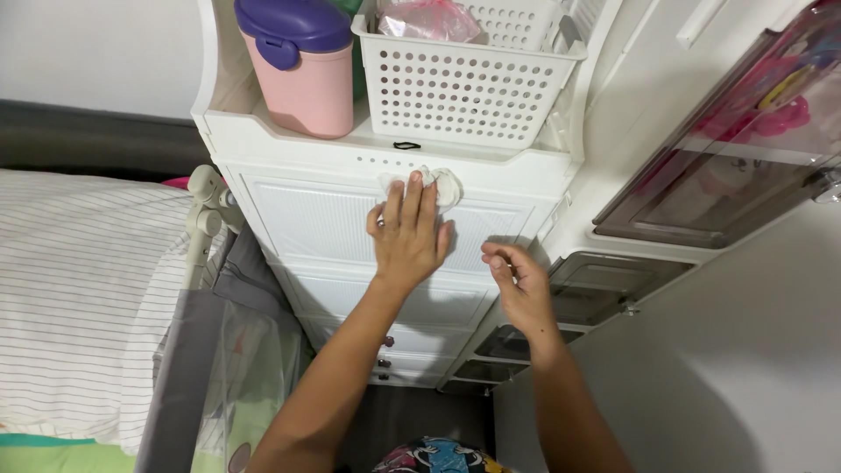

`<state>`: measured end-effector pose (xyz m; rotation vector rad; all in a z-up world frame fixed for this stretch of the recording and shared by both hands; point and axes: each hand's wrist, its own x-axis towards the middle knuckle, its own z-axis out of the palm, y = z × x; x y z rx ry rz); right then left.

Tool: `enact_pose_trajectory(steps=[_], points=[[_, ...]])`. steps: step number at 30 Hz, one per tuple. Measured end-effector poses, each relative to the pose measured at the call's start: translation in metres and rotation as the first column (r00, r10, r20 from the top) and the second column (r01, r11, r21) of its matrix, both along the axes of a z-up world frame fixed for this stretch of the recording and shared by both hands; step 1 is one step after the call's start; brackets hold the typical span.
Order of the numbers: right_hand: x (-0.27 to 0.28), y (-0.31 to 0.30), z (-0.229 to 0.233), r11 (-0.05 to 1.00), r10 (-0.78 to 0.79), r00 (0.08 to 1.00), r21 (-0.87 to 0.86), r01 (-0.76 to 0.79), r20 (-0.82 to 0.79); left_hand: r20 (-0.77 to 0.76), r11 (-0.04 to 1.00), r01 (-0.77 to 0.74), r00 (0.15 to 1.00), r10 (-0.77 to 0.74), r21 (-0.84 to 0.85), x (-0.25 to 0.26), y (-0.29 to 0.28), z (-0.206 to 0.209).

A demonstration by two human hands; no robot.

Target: Cleaning a white dresser and various household surfaces using wet wipes.

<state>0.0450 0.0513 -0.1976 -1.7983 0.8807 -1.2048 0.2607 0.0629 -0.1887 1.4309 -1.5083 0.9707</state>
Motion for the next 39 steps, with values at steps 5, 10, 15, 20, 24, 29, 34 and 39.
enact_pose_trajectory(steps=[5,10,15,20,24,29,34,39], points=[[0.007,-0.009,-0.020,1.000,-0.005,1.000,-0.007,0.006,0.024,-0.012,0.996,0.031,0.999,-0.030,0.078,-0.047,-0.013,0.004],[0.016,-0.019,-0.017,0.998,-0.006,0.975,0.056,-0.007,0.223,0.117,0.996,0.083,0.989,-0.088,0.041,-0.040,-0.011,0.019],[0.043,-0.026,-0.040,0.998,0.058,0.977,0.016,-0.062,0.207,0.094,0.968,0.208,0.970,-0.222,0.137,-0.037,-0.006,0.051],[0.021,-0.061,-0.092,0.989,-0.143,0.950,0.061,0.132,0.277,0.271,0.939,0.341,0.901,-0.339,0.043,-0.050,-0.020,0.077],[-0.002,-0.049,-0.080,0.981,-0.193,0.900,0.107,0.164,0.390,0.360,0.895,0.443,0.827,-0.432,0.055,-0.077,-0.037,0.074],[-0.017,-0.030,-0.049,0.984,-0.167,0.906,0.116,0.132,0.389,0.349,0.870,0.488,0.805,-0.481,0.073,-0.092,-0.048,0.076],[-0.010,-0.030,-0.054,0.984,-0.159,0.952,0.120,0.131,0.261,0.320,0.869,0.492,0.817,-0.480,0.048,-0.081,-0.044,0.079],[0.017,-0.030,-0.057,0.990,-0.092,0.962,0.126,0.061,0.259,0.335,0.883,0.465,0.824,-0.457,0.060,-0.052,-0.034,0.083]])
